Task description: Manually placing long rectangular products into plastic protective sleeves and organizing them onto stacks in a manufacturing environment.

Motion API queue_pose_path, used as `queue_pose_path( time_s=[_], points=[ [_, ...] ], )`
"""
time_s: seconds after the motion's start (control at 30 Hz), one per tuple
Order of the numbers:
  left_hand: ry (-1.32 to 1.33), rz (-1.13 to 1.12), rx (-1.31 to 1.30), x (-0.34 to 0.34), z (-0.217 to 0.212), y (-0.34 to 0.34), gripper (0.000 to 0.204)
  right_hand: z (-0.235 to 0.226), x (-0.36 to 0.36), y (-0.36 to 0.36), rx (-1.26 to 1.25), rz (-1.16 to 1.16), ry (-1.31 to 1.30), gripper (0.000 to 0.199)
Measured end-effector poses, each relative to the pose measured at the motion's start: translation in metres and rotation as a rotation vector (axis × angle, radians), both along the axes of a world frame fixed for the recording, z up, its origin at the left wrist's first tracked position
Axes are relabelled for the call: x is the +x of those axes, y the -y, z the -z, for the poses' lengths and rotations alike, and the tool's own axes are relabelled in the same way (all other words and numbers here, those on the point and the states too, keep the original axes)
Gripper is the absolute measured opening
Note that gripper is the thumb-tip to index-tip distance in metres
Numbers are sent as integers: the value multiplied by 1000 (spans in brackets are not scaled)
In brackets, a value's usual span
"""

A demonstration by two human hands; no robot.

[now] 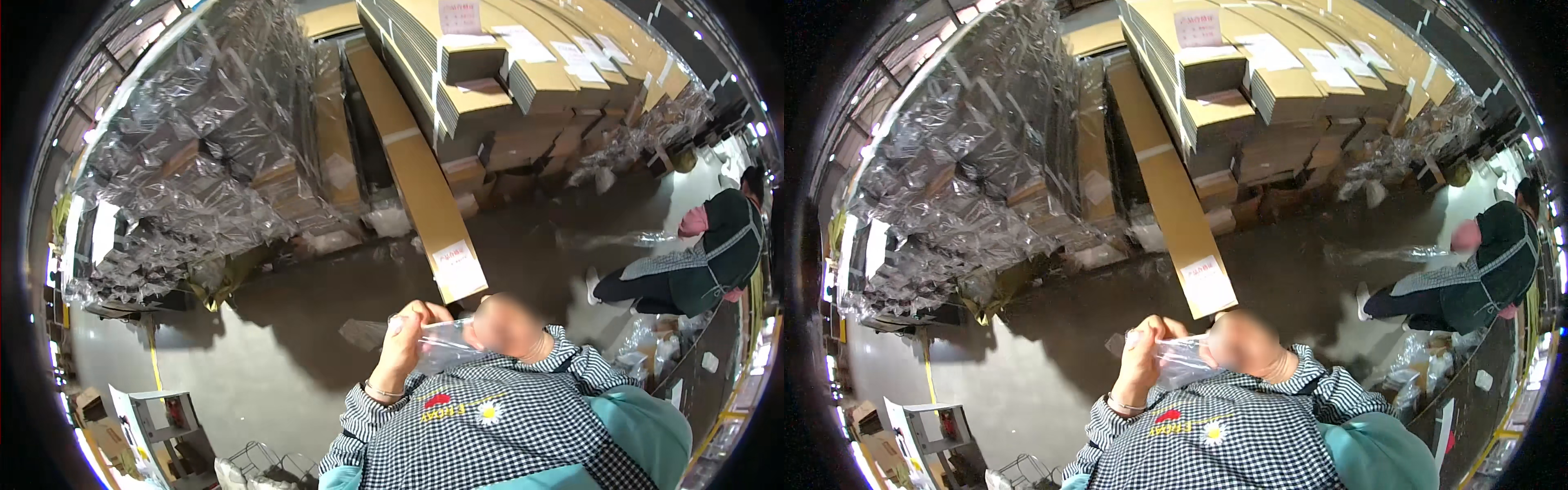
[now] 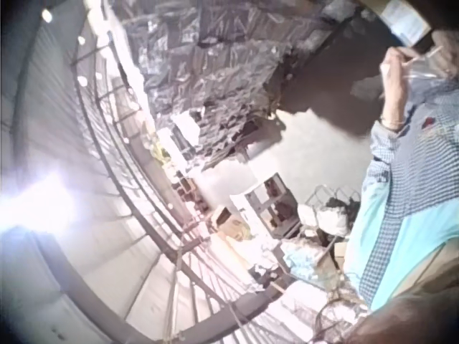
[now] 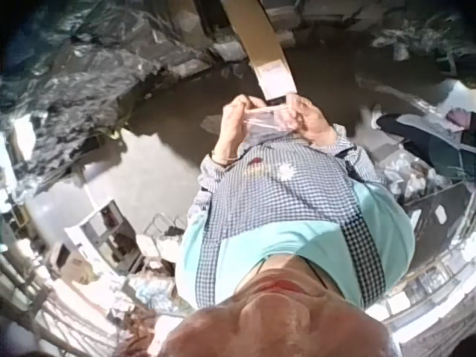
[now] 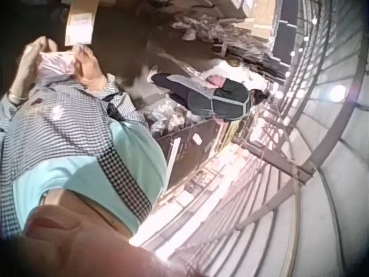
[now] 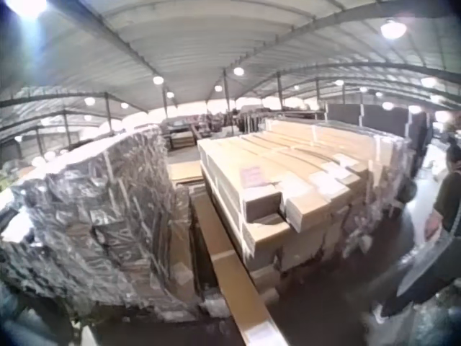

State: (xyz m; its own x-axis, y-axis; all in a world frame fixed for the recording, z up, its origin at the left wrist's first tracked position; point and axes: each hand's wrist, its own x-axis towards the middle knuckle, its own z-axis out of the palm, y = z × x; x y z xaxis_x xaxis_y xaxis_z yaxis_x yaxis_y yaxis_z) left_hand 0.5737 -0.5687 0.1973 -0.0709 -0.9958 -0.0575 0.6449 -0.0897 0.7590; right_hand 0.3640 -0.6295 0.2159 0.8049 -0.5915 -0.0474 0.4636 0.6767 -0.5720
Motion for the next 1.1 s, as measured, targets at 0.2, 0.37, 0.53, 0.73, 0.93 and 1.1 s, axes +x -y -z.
queue_pose_path(
  time_s=[0.2, 0.37, 0.53, 0.73, 0.93, 1.1],
  points=[
    [1043, 461, 36, 29, 19, 15, 33, 51, -79, 37, -642, -165, -709, 23],
    [1799, 579, -108, 15, 123, 36, 21, 145, -77, 71, -1693, -260, -1228, 16],
    [1058, 411, -280, 34, 63, 77, 9, 96, -50, 106, -1259, 90, -890, 8],
    [806, 352, 225, 40, 99, 103, 19, 135, -15, 113, -916, 615, -1097, 7],
    [1009, -204, 242, 27, 130, 147, 23, 151, 7, 154, -957, 724, -1137, 9],
    [875, 27, 214, 56, 100, 130, 16, 109, 5, 159, -1184, 613, -1140, 14]
  ],
)
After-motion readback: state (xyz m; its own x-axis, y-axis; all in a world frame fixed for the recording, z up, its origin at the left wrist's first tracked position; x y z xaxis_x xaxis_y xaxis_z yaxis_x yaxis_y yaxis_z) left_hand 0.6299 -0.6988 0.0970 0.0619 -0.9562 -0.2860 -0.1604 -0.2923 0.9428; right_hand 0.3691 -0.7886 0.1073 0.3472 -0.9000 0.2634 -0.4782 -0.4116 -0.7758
